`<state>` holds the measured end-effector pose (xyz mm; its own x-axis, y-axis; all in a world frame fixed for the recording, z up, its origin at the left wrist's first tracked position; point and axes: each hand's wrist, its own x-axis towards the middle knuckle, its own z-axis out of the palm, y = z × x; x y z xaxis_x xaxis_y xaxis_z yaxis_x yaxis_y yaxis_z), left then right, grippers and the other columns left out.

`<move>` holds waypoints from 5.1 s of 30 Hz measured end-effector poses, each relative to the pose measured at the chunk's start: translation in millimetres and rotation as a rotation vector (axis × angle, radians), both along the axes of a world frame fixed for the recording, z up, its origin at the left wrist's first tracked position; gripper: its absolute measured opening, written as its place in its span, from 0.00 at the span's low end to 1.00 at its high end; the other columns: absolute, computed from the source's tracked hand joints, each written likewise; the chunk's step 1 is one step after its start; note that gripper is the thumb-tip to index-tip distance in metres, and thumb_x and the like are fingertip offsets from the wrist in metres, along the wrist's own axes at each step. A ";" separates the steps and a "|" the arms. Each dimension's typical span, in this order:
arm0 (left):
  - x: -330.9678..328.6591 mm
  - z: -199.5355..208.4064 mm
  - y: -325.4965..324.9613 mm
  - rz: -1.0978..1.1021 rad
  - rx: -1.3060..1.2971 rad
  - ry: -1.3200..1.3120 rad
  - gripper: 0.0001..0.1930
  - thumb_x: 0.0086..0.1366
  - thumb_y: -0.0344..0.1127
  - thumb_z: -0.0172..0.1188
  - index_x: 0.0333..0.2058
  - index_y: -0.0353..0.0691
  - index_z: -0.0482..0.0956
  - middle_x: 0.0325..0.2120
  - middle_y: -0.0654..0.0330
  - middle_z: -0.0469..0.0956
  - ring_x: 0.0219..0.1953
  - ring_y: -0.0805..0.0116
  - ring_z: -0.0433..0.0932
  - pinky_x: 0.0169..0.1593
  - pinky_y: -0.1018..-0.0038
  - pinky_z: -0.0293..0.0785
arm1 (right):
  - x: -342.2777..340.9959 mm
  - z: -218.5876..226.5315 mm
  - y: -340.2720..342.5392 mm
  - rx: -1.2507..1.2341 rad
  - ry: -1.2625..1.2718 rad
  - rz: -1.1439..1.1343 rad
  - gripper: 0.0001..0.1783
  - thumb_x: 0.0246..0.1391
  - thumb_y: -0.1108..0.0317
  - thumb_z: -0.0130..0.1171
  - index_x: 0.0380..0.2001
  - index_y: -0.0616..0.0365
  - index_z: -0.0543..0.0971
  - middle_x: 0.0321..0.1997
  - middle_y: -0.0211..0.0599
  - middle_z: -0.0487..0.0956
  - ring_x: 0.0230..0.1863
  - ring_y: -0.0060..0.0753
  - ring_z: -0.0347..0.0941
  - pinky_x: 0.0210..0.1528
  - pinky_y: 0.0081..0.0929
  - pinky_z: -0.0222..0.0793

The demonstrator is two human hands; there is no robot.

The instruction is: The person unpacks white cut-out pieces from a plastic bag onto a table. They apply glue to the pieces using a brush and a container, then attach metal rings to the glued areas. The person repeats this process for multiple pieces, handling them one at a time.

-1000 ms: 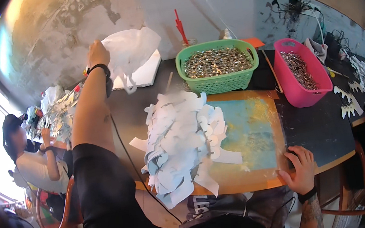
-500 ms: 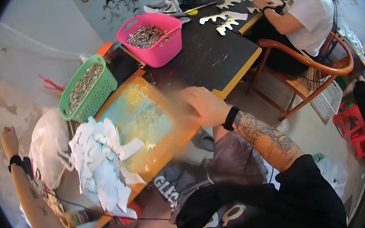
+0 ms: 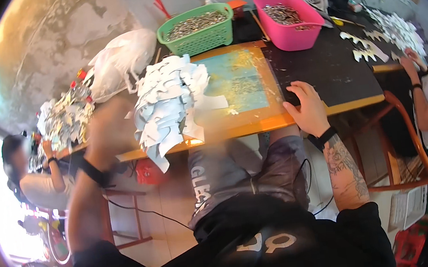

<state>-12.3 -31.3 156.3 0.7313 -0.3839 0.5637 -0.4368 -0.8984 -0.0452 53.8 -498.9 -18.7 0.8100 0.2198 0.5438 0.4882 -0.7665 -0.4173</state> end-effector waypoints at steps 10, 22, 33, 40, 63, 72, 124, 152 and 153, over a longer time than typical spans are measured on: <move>-15.8 -88.6 -78.2 0.007 -0.055 0.119 0.12 0.58 0.33 0.67 0.40 0.38 0.79 0.43 0.53 0.81 0.49 0.52 0.78 0.55 0.59 0.72 | -6.9 16.5 18.9 -0.118 -0.054 0.008 0.21 0.54 0.63 0.67 0.50 0.57 0.78 0.59 0.42 0.75 0.63 0.50 0.69 0.63 0.45 0.63; 24.7 -150.6 -73.6 0.235 0.249 0.326 0.26 0.70 0.46 0.56 0.65 0.49 0.70 0.68 0.54 0.66 0.69 0.53 0.64 0.67 0.55 0.58 | 54.7 38.0 204.2 -0.566 -0.039 0.301 0.10 0.52 0.66 0.61 0.37 0.55 0.79 0.42 0.36 0.79 0.42 0.39 0.78 0.45 0.41 0.70; 44.6 -148.1 -25.6 0.278 0.119 0.342 0.23 0.64 0.29 0.57 0.59 0.44 0.76 0.63 0.50 0.71 0.67 0.53 0.67 0.66 0.53 0.58 | 72.2 40.2 196.5 -0.625 -0.096 0.432 0.07 0.51 0.66 0.58 0.33 0.54 0.81 0.28 0.32 0.82 0.28 0.35 0.81 0.36 0.37 0.71; 19.8 -118.6 -56.1 0.161 -0.017 0.235 0.26 0.55 0.24 0.60 0.56 0.42 0.77 0.65 0.50 0.69 0.67 0.50 0.68 0.66 0.57 0.60 | 71.8 117.0 145.0 0.216 -0.039 0.287 0.09 0.57 0.70 0.59 0.38 0.63 0.82 0.29 0.44 0.83 0.28 0.40 0.81 0.32 0.35 0.74; -96.6 -177.9 126.0 0.533 -0.900 0.016 0.12 0.70 0.28 0.61 0.51 0.34 0.77 0.41 0.61 0.80 0.40 0.74 0.78 0.44 0.76 0.76 | 17.1 44.2 46.1 -0.135 0.185 0.160 0.18 0.50 0.75 0.63 0.47 0.61 0.79 0.50 0.44 0.74 0.52 0.53 0.75 0.53 0.43 0.73; -39.9 -160.0 160.7 0.815 -0.811 -0.188 0.43 0.55 0.40 0.77 0.63 0.29 0.63 0.58 0.47 0.70 0.60 0.56 0.71 0.62 0.62 0.69 | -16.5 96.5 54.2 -0.027 0.151 0.186 0.14 0.53 0.76 0.63 0.44 0.65 0.78 0.51 0.47 0.75 0.53 0.52 0.74 0.57 0.35 0.69; -12.9 -148.9 -130.2 0.055 -0.365 0.022 0.37 0.47 0.37 0.79 0.57 0.35 0.75 0.51 0.54 0.79 0.55 0.50 0.75 0.63 0.56 0.61 | -73.3 80.9 87.2 0.484 0.213 0.401 0.22 0.63 0.59 0.65 0.55 0.57 0.76 0.35 0.36 0.74 0.35 0.39 0.74 0.38 0.34 0.69; -6.9 -146.3 -115.1 0.028 -0.450 0.017 0.28 0.55 0.36 0.71 0.55 0.36 0.78 0.52 0.54 0.82 0.55 0.55 0.79 0.62 0.61 0.61 | -60.8 108.6 121.0 0.331 -0.165 0.476 0.20 0.45 0.68 0.79 0.41 0.62 0.84 0.29 0.36 0.79 0.24 0.35 0.74 0.26 0.29 0.67; -7.2 -146.3 -117.6 0.007 -0.457 0.024 0.27 0.56 0.36 0.71 0.55 0.36 0.78 0.52 0.54 0.82 0.55 0.56 0.79 0.62 0.61 0.61 | -60.0 110.0 127.4 0.316 -0.131 0.479 0.20 0.43 0.68 0.80 0.40 0.62 0.84 0.30 0.36 0.80 0.25 0.36 0.74 0.27 0.29 0.68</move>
<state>-19.4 -149.0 10.1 0.7478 -0.0949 0.6571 -0.4269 -0.8267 0.3665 -6.2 -371.5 91.2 0.5817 0.3558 0.7314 0.8125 -0.2963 -0.5021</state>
